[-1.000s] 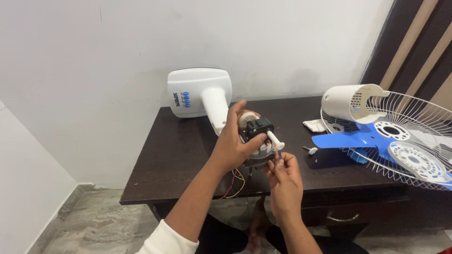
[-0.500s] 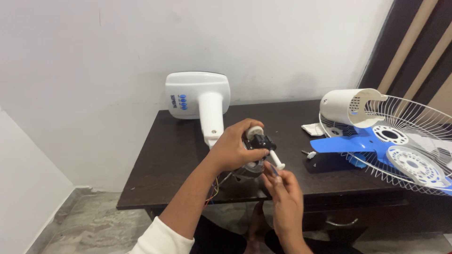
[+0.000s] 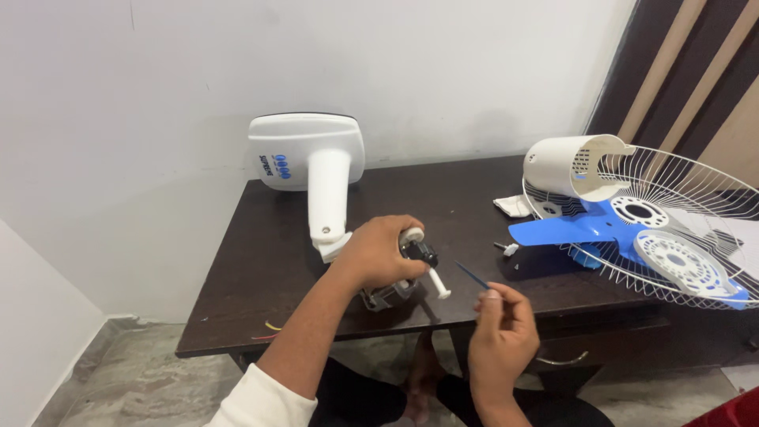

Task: The person disassembles a white electric fan on a dark wooden table. They remove the front grille, fan blades, and motor housing, then use a screwdriver to detach the motor and separate internal components.

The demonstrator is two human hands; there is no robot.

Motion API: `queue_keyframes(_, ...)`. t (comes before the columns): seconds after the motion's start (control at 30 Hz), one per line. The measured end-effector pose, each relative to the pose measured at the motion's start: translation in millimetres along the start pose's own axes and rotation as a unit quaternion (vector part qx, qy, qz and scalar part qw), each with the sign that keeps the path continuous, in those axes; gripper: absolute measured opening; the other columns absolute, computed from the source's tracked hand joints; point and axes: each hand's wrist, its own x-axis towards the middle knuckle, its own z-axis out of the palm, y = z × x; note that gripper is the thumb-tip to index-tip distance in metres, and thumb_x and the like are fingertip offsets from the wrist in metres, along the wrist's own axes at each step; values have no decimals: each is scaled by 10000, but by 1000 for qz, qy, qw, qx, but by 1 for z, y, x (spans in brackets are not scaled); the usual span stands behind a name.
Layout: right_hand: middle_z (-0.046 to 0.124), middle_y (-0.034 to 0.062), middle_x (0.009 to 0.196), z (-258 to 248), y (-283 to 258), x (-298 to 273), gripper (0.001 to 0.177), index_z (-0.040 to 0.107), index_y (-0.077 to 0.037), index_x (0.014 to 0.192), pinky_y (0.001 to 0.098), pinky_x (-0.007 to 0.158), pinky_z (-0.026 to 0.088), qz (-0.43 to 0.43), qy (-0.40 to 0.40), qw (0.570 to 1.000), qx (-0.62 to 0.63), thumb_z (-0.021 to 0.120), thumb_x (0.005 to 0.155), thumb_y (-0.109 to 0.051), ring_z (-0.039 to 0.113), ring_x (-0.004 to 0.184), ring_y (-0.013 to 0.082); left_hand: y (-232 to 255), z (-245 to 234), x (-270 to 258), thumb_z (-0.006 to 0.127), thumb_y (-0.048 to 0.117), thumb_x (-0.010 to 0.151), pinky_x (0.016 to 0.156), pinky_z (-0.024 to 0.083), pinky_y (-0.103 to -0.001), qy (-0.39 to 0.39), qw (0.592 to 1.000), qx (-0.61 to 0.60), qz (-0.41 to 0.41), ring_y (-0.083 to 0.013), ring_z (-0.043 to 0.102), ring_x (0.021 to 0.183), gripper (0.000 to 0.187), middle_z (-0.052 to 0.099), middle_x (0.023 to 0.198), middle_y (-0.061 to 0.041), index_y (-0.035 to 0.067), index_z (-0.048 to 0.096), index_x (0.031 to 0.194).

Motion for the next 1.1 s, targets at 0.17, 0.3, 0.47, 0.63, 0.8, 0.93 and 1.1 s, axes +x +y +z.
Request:
queue_keyframes(0.17, 720, 14, 792, 7, -9, 0, 162, 770, -29, 1041, 212, 616, 473, 8, -63, 996, -62, 732, 936, -146, 620, 686, 62, -5, 1, 2, 821, 295, 622, 861, 570, -374, 5, 1000, 25, -6, -263, 745, 965, 574, 762, 1051, -94, 113, 715, 1157)
queue_keyframes(0.3, 722, 32, 730, 11, -10, 6, 133, 797, -31, 976, 235, 557, 449, 49, -83, 991, -91, 758, 904, -135, 600, 614, 88, -6, 4, 5, 818, 304, 628, 908, 548, -396, -3, 998, 58, -25, -286, 714, 1028, 608, 742, 1112, -105, 132, 702, 1199)
queue_keyframes(0.47, 740, 11, 686, 3, -4, 21, 109, 778, -30, 921, 222, 569, 498, 59, -169, 971, -157, 719, 879, -111, 667, 601, 82, -3, 10, 11, 805, 320, 638, 933, 549, -395, -32, 996, 76, -38, -288, 716, 1055, 651, 739, 1144, -111, 151, 680, 1254)
queue_keyframes(0.63, 710, 24, 644, -11, 4, 37, 150, 746, -2, 967, 223, 549, 496, 115, -246, 961, -52, 674, 907, -119, 634, 570, 72, -3, 10, 15, 804, 320, 642, 949, 542, -404, -45, 995, 81, -41, -300, 701, 1095, 681, 726, 1198, -116, 173, 665, 1292)
queue_keyframes(0.8, 649, 20, 593, -18, 7, 39, 200, 706, 3, 1048, 226, 475, 396, 127, -287, 949, -7, 632, 935, -145, 512, 479, 64, -4, 13, 16, 797, 313, 658, 963, 538, -408, -62, 992, 99, -54, -307, 691, 1117, 699, 710, 1231, -118, 184, 638, 1327)
queue_keyframes(0.93, 605, 8, 564, -13, -2, 37, 239, 709, -26, 1094, 227, 451, 332, 139, -296, 944, -42, 603, 946, -180, 458, 463, 57, -5, 12, 15, 797, 315, 665, 988, 520, -411, -38, 993, 106, -41, -310, 676, 1141, 664, 718, 1224, -117, 175, 661, 1300)
queue_keyframes(1.1, 558, -30, 593, -13, 0, 35, 235, 689, -1, 1116, 208, 478, 348, 134, -316, 939, 6, 602, 968, -161, 490, 507, 37, -9, 18, 20, 792, 320, 670, 982, 532, -404, -65, 990, 114, -46, -297, 697, 1122, 690, 719, 1213, -122, 156, 632, 1321)
